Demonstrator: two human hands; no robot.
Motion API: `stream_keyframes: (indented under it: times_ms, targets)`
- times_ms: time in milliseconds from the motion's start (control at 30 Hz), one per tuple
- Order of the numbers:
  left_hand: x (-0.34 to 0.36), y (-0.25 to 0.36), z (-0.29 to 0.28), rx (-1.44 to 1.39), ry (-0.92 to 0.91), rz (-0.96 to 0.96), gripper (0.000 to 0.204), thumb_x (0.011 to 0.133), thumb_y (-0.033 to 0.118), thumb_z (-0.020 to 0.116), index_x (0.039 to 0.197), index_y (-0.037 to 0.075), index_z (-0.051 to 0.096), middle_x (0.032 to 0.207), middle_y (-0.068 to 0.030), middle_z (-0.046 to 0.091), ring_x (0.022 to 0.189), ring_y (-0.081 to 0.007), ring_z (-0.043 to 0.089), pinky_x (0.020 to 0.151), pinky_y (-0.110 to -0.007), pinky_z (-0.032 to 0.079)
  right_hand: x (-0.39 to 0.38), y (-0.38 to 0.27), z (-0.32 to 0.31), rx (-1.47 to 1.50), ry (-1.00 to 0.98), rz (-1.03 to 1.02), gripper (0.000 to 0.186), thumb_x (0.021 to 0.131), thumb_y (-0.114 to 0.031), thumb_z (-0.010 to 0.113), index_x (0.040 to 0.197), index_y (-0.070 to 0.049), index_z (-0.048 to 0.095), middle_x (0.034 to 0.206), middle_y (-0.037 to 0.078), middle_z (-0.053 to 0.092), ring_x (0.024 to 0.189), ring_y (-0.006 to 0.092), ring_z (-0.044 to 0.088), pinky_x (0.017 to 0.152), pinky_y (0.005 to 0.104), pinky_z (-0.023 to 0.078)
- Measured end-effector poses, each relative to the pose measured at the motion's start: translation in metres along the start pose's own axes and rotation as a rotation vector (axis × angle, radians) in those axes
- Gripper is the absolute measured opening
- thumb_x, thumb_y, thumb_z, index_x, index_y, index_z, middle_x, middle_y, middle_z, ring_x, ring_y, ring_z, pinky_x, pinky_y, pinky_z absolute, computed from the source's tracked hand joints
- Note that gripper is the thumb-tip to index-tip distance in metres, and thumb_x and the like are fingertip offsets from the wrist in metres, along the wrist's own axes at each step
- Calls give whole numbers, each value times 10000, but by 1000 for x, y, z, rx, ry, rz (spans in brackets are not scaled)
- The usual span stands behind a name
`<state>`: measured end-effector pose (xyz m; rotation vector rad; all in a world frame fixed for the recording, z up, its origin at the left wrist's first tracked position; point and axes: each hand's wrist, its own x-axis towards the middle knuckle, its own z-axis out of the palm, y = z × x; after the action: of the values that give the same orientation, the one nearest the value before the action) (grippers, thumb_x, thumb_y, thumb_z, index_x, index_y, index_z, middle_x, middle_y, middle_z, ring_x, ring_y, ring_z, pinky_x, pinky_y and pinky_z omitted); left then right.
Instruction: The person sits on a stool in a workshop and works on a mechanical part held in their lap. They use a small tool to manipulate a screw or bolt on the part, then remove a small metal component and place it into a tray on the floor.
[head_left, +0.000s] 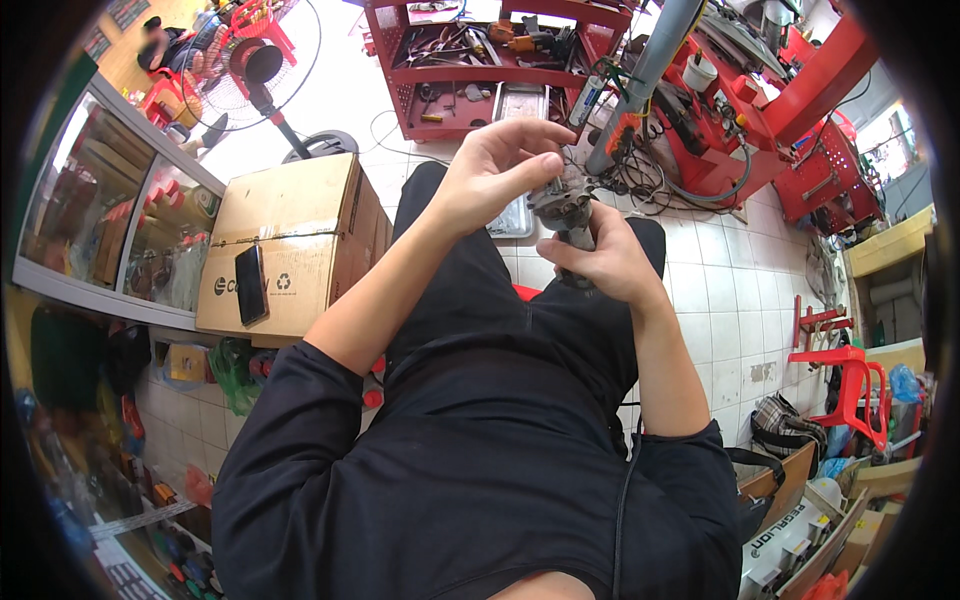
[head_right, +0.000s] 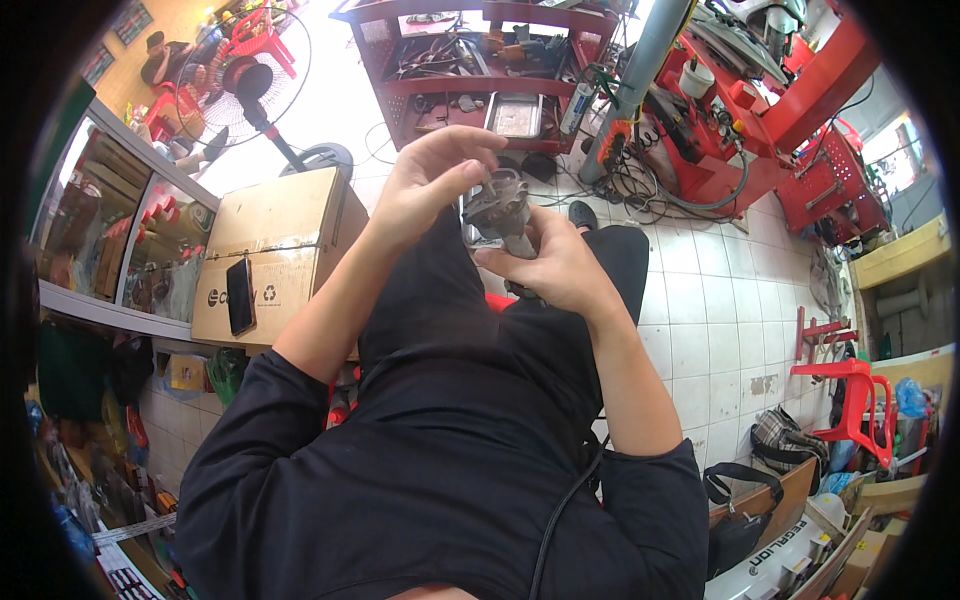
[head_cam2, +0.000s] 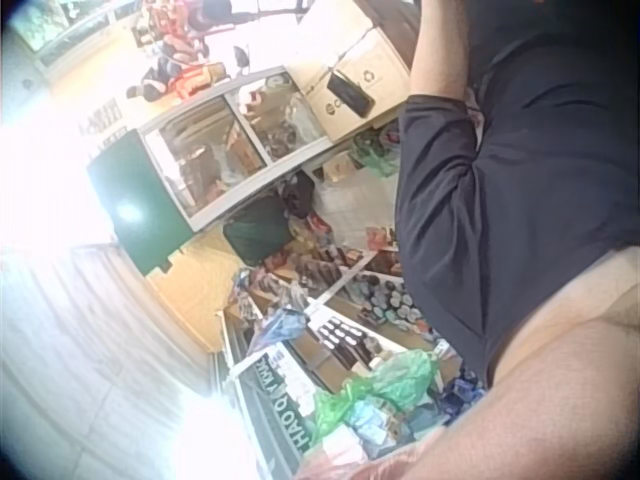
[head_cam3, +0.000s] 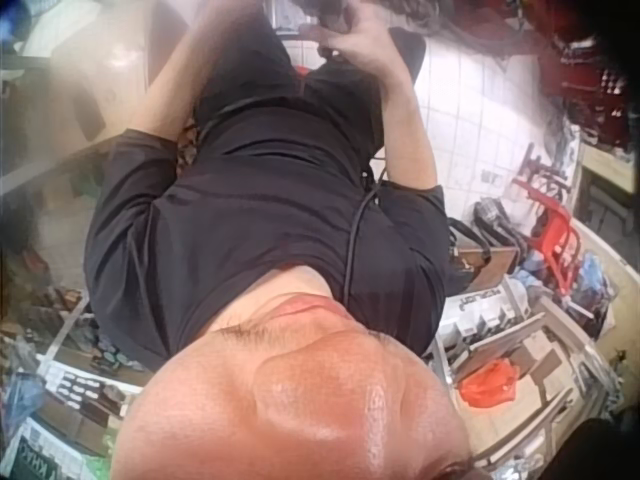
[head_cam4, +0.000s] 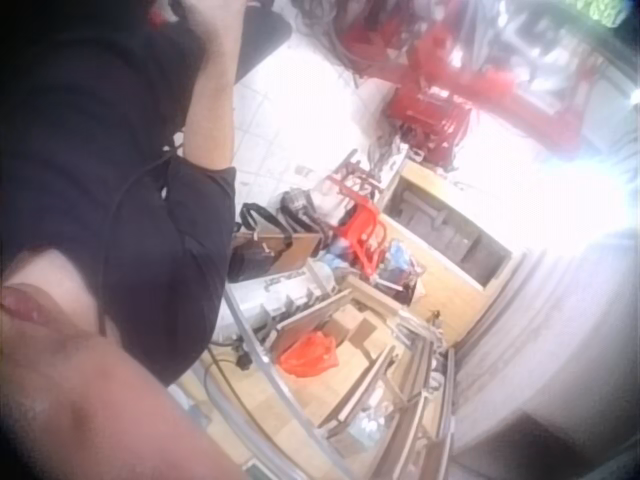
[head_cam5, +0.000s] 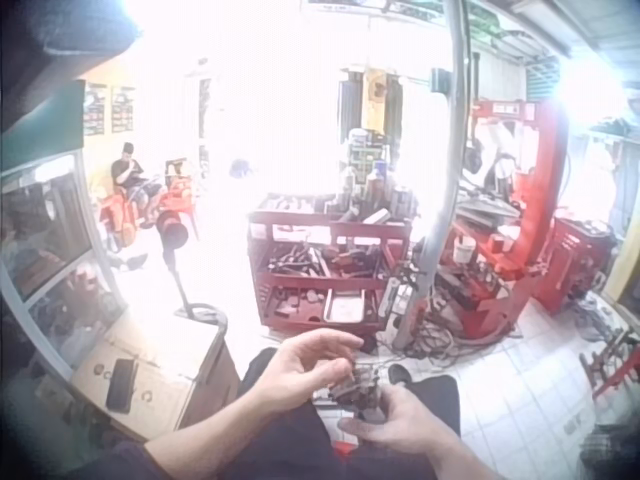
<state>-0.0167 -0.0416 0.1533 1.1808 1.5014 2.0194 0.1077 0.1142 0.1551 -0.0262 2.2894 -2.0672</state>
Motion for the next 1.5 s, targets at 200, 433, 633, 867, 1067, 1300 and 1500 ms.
stream_keyframes:
  times_ms: [200,433,633,867,1067,1300,1500]
  targets:
    - [1,-3,-7,8,-101,36,333,860,158,646,1137,-26,636,1087,-107,664,996,-156,603,902,-314,464,0,0,-5,3,-2,55,396,790,-164,762,1115,-2,605,1005,36,654,919,102,580,815,276,463]
    - [4,8,-17,266,-147,129,274,866,146,670,1112,24,661,1052,-62,669,908,-112,581,823,-288,457,-1,-6,-2,-30,7,44,408,788,-151,757,1133,1,601,1019,44,656,931,102,580,815,274,460]
    - [5,14,-20,477,-206,232,244,858,202,675,1030,29,668,1000,-77,659,912,-173,583,853,-319,453,-1,-2,-9,-141,21,73,425,763,-208,772,1100,4,626,907,54,683,815,121,613,751,299,482]
    - [2,29,-15,758,-214,278,204,774,150,725,944,43,687,864,-73,658,878,-233,609,816,-344,470,-3,-8,-7,-729,191,-114,428,713,-291,774,1072,-94,650,813,138,691,758,280,677,679,370,506]
    - [3,30,-16,825,-248,231,187,765,163,727,905,48,679,849,-77,661,800,-243,630,764,-336,479,-6,-10,-16,-1146,429,-288,444,677,-269,797,1041,-105,604,820,120,672,773,300,669,668,416,503]
    - [-1,23,-8,925,-130,258,191,787,206,727,896,61,666,789,-59,659,784,-228,628,757,-354,471,-8,-11,-25,-1445,513,-390,414,676,-219,797,1022,-137,584,736,49,588,752,249,629,665,395,472]
    - [0,22,-7,982,-189,200,190,818,230,699,919,76,653,794,-70,651,794,-238,637,794,-365,457,-9,-12,-32,-1461,545,-440,427,669,-203,798,1039,-143,593,730,39,581,743,238,626,665,387,465]
